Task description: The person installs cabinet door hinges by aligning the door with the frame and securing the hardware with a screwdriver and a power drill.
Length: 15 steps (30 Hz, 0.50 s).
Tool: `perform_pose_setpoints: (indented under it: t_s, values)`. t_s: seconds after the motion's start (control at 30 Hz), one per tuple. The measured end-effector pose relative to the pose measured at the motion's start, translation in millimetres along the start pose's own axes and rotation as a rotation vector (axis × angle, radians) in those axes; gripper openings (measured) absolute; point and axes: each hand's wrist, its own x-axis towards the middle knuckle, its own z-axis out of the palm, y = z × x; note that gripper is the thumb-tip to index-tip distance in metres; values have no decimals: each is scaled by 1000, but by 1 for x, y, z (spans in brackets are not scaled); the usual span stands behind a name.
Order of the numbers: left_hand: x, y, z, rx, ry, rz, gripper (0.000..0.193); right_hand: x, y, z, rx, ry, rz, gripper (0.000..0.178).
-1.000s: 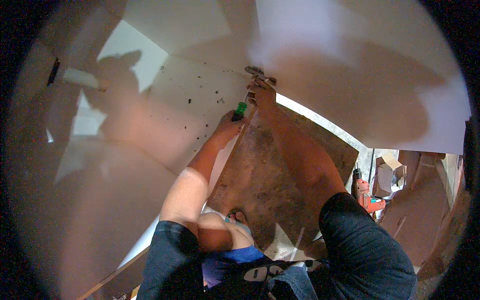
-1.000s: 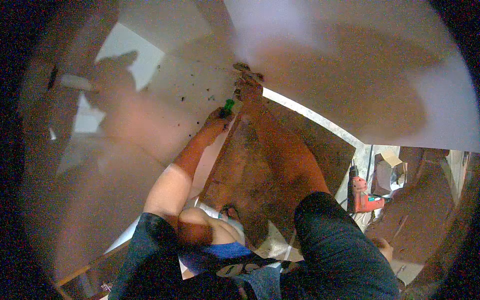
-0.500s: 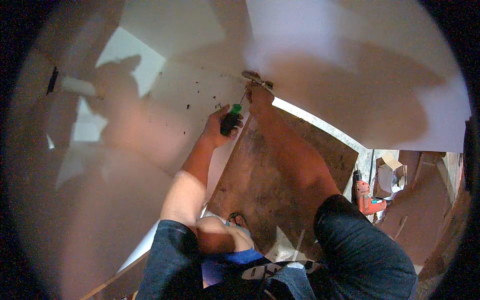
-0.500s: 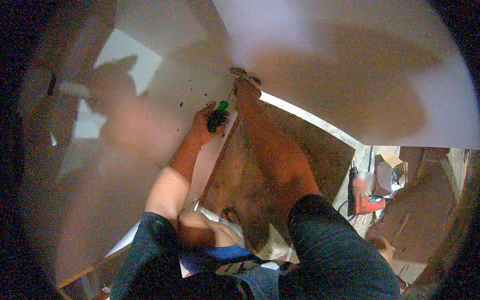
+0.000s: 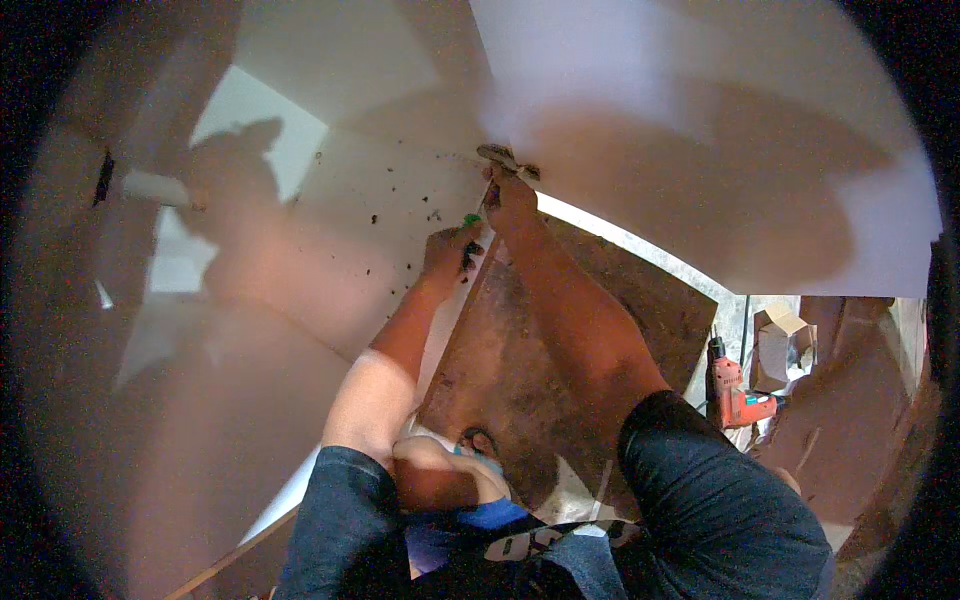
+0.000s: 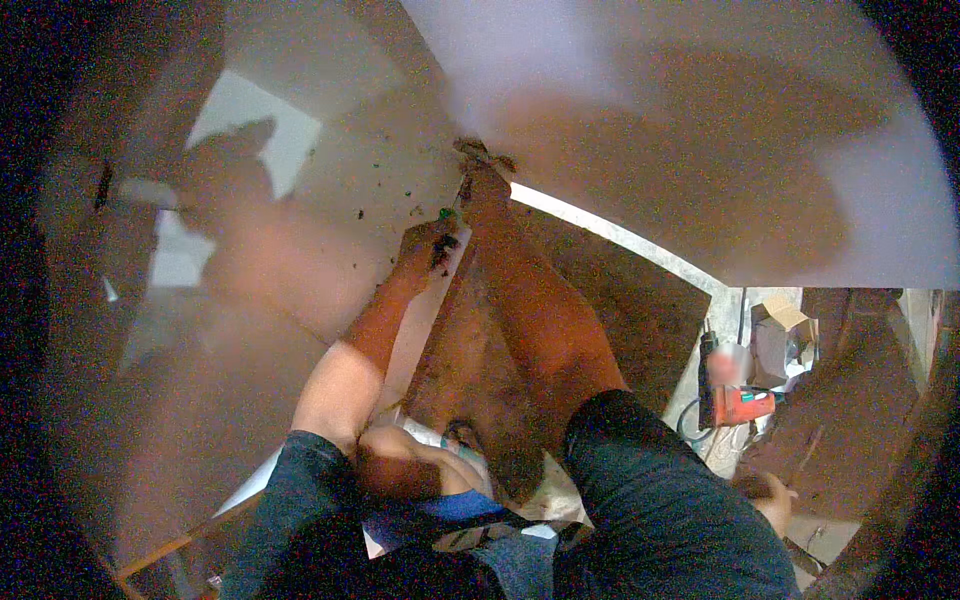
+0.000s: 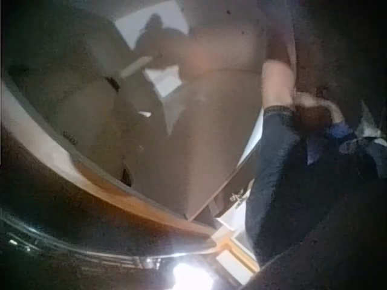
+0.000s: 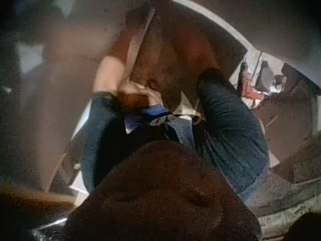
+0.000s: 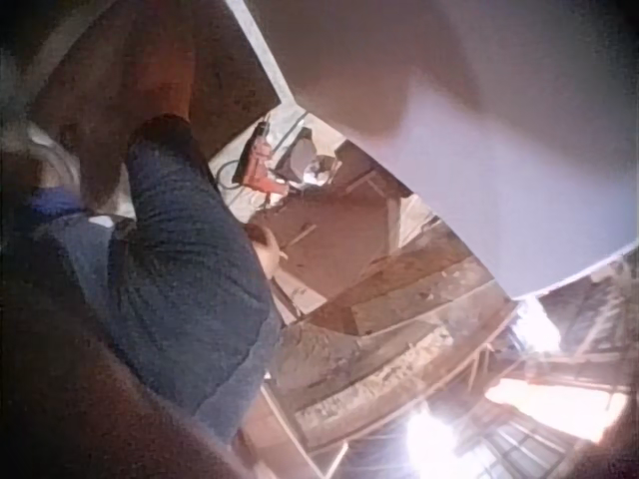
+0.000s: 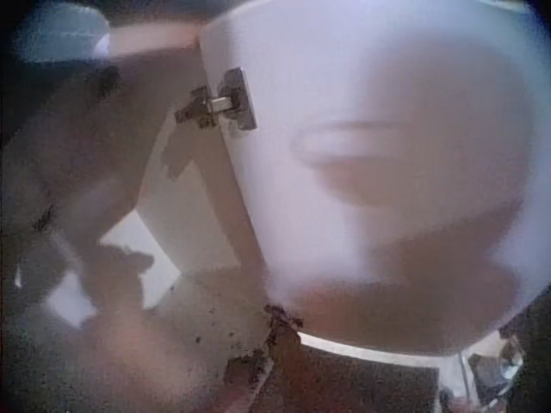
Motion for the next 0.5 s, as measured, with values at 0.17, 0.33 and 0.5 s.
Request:
perform_pose_setpoints:
  t_s: [0.17, 0.33, 0.5]
  values:
    - [-1, -9, -35, -1496, -536, -731, 27, 3, 10, 0, -400, -57, -268, 15]
    - [-9, 0, -11, -830, -101, -516, 25, 1, 4, 7, 213, -3, 152, 14]
    - [-22, 17, 0, 115, 483, -54, 32, -24, 1, 27, -51, 93, 216, 14]
